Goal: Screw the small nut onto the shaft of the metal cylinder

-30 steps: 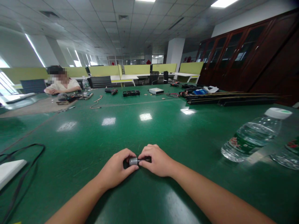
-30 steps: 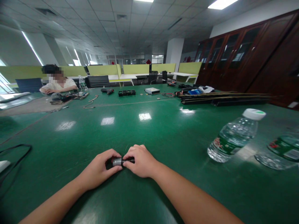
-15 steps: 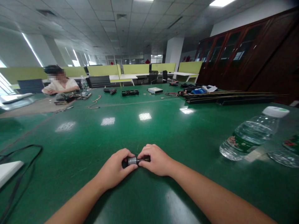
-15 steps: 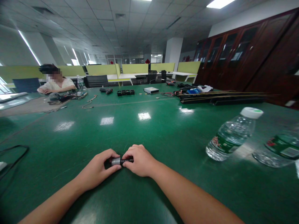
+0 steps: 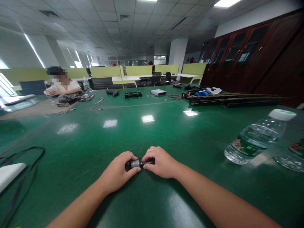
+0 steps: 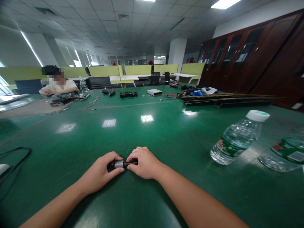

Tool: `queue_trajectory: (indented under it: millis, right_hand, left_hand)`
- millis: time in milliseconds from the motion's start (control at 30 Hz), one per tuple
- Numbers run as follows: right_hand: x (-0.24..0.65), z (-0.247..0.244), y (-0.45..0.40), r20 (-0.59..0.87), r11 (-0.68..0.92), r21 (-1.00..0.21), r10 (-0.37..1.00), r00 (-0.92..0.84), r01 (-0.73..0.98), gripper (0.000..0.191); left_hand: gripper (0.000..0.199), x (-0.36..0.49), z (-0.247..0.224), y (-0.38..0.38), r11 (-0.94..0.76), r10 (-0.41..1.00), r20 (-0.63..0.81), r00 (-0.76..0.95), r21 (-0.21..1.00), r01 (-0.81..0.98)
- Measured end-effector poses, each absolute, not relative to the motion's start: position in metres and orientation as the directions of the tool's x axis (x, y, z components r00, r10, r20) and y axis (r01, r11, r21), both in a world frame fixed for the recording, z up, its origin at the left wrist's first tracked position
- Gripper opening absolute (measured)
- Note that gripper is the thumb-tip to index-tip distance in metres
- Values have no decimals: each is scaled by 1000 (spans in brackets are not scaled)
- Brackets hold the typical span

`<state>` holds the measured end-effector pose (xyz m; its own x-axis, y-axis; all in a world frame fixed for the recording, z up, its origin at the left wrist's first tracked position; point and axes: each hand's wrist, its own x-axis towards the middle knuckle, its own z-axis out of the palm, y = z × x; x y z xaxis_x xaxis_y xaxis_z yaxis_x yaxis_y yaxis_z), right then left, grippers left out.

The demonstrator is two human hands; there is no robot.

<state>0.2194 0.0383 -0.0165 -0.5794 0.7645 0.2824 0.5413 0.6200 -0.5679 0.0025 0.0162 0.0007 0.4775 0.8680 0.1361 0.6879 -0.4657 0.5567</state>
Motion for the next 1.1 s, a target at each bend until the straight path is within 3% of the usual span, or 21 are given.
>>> queue_trajectory:
  millis: [1100]
  right_hand:
    - [233, -19, 47, 288, 593, -583, 790, -542, 556, 9]
  left_hand:
    - [16, 2, 0, 16, -440, 878, 108, 466, 567, 697]
